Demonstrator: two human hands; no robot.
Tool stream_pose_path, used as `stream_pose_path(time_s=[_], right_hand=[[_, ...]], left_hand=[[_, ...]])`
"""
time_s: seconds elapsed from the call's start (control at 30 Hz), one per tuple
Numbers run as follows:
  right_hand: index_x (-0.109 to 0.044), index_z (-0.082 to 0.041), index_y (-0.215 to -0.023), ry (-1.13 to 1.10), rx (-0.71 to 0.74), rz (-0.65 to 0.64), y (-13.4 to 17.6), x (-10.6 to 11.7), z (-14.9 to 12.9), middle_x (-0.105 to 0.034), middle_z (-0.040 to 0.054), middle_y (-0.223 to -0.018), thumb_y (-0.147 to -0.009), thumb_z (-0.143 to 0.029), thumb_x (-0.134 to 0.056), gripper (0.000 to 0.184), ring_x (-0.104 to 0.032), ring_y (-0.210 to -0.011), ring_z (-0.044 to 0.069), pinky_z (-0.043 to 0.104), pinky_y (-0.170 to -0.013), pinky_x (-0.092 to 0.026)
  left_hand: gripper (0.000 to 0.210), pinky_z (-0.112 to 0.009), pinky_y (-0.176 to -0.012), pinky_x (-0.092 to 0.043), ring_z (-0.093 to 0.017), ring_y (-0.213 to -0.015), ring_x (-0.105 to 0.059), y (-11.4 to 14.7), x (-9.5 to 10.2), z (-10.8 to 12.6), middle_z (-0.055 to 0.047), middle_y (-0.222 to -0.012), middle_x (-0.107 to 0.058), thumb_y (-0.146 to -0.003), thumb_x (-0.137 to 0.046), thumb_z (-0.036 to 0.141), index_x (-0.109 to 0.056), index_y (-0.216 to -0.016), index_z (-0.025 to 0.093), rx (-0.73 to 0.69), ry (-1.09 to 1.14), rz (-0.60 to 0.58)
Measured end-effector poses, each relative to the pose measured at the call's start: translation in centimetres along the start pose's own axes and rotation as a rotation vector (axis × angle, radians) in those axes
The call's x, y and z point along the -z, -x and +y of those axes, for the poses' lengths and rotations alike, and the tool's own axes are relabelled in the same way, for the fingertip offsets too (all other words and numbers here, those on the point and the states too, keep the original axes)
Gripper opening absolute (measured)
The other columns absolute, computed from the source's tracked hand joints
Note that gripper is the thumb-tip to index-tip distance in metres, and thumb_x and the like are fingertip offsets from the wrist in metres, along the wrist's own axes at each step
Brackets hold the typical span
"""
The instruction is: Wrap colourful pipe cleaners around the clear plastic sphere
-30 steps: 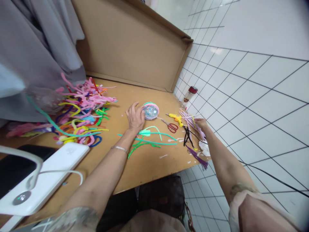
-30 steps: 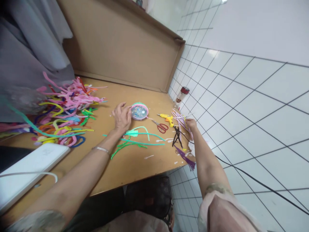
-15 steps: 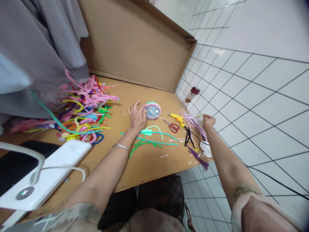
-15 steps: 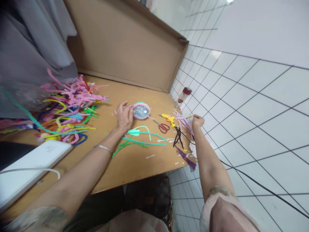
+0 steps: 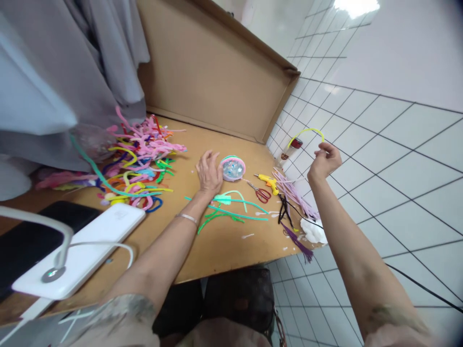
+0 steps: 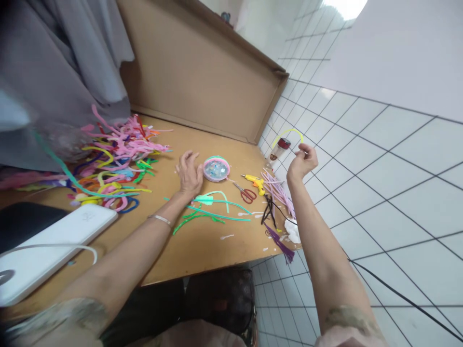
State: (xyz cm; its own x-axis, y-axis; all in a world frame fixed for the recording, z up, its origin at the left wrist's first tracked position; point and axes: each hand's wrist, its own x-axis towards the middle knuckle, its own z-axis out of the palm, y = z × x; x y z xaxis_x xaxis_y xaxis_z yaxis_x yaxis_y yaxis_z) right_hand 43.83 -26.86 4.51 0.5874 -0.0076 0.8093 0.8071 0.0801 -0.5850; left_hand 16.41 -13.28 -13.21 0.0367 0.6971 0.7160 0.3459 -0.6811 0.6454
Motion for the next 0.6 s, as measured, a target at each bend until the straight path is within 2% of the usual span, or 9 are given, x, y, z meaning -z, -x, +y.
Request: stream_pose_path(time_s=[0.1,0.2,0.27,0.33,0.4,0.47,0.53,0.6], right_hand=[[-0.067,-0.018,-0.085,-0.154,0.099,-0.239,3.6,-1.8,-3.5,-0.066,-0.0002,-0.081,-0.079,-0.009,-0.046,0.024,-0.062,-0.069,0.012,0.028,-0.070,-0.054],[-0.069,-0.019,-0.087,-0.239,0.128,-0.570,8.2,-3.3,-6.4,-0.069,-0.0001,-0.081,-0.080,-0.014,-0.050,0.021,-0.062,-0.067,0.012,0.027,-0.067,-0.053],[-0.067,-0.020,-0.087,-0.288,0.103,-0.756,11.1,-4.3,-7.5,-0.069,-0.0003,-0.080,-0.080,-0.016,-0.053,0.017,-0.061,-0.065,0.012,0.027,-0.067,-0.053],[-0.064,-0.020,-0.086,-0.350,0.033,-0.889,13.5,-5.3,-8.1,-0.069,-0.0006,-0.078,-0.079,-0.018,-0.056,0.011,-0.062,-0.064,0.012,0.027,-0.065,-0.053],[-0.062,-0.021,-0.091,-0.414,-0.041,-0.967,15.1,-6.2,-8.1,-0.070,-0.0014,-0.076,-0.079,-0.021,-0.060,0.012,-0.063,-0.063,0.013,0.026,-0.063,-0.053],[-0.061,-0.021,-0.097,-0.435,-0.066,-0.996,16.0,-6.8,-7.9,-0.070,-0.0016,-0.075,-0.080,-0.025,-0.062,0.017,-0.063,-0.062,0.014,0.027,-0.063,-0.053],[-0.064,-0.022,-0.097,-0.378,-0.005,-1.003,16.2,-6.9,-7.6,-0.072,-0.0002,-0.077,-0.081,-0.026,-0.064,0.016,-0.065,-0.065,0.015,0.029,-0.066,-0.053],[-0.069,-0.021,-0.089,-0.248,0.133,-0.992,16.0,-6.6,-7.1,-0.073,0.0026,-0.080,-0.083,-0.025,-0.064,0.009,-0.066,-0.072,0.018,0.031,-0.071,-0.053]], left_hand=[[0.051,-0.051,-0.113,-0.028,-0.032,-0.138,-0.043,-0.1,0.2,0.2,-0.023,-0.147,-0.047,-0.096,-0.041,0.044,-0.052,-0.137,0.015,-0.077,-0.013,0.080],[0.052,-0.053,-0.116,-0.023,-0.032,-0.139,-0.042,-0.3,0.3,0.9,-0.021,-0.146,-0.049,-0.095,-0.041,0.050,-0.055,-0.133,0.018,-0.210,-0.025,0.086],[0.051,-0.053,-0.118,-0.017,-0.031,-0.139,-0.042,-0.3,0.5,1.7,-0.018,-0.144,-0.051,-0.095,-0.042,0.052,-0.057,-0.131,0.021,-0.265,-0.039,0.083],[0.048,-0.054,-0.119,-0.013,-0.030,-0.138,-0.042,-0.3,0.7,2.3,-0.015,-0.142,-0.054,-0.096,-0.041,0.052,-0.059,-0.130,0.024,-0.303,-0.049,0.076],[0.046,-0.054,-0.118,-0.015,-0.029,-0.132,-0.047,-0.4,0.8,2.4,-0.013,-0.134,-0.060,-0.098,-0.038,0.049,-0.060,-0.131,0.024,-0.327,-0.066,0.045],[0.045,-0.050,-0.112,-0.027,-0.026,-0.115,-0.057,-0.7,0.9,1.8,-0.013,-0.115,-0.067,-0.101,-0.034,0.045,-0.063,-0.126,0.023,-0.333,-0.077,0.003],[0.048,-0.040,-0.094,-0.041,-0.023,-0.093,-0.061,-1.1,0.9,0.8,-0.011,-0.092,-0.068,-0.103,-0.029,0.044,-0.069,-0.114,0.020,-0.330,-0.075,-0.031],[0.052,-0.033,-0.077,-0.043,-0.021,-0.081,-0.060,-1.5,0.8,-0.3,-0.010,-0.082,-0.065,-0.103,-0.027,0.045,-0.071,-0.102,0.018,-0.316,-0.066,-0.031]])
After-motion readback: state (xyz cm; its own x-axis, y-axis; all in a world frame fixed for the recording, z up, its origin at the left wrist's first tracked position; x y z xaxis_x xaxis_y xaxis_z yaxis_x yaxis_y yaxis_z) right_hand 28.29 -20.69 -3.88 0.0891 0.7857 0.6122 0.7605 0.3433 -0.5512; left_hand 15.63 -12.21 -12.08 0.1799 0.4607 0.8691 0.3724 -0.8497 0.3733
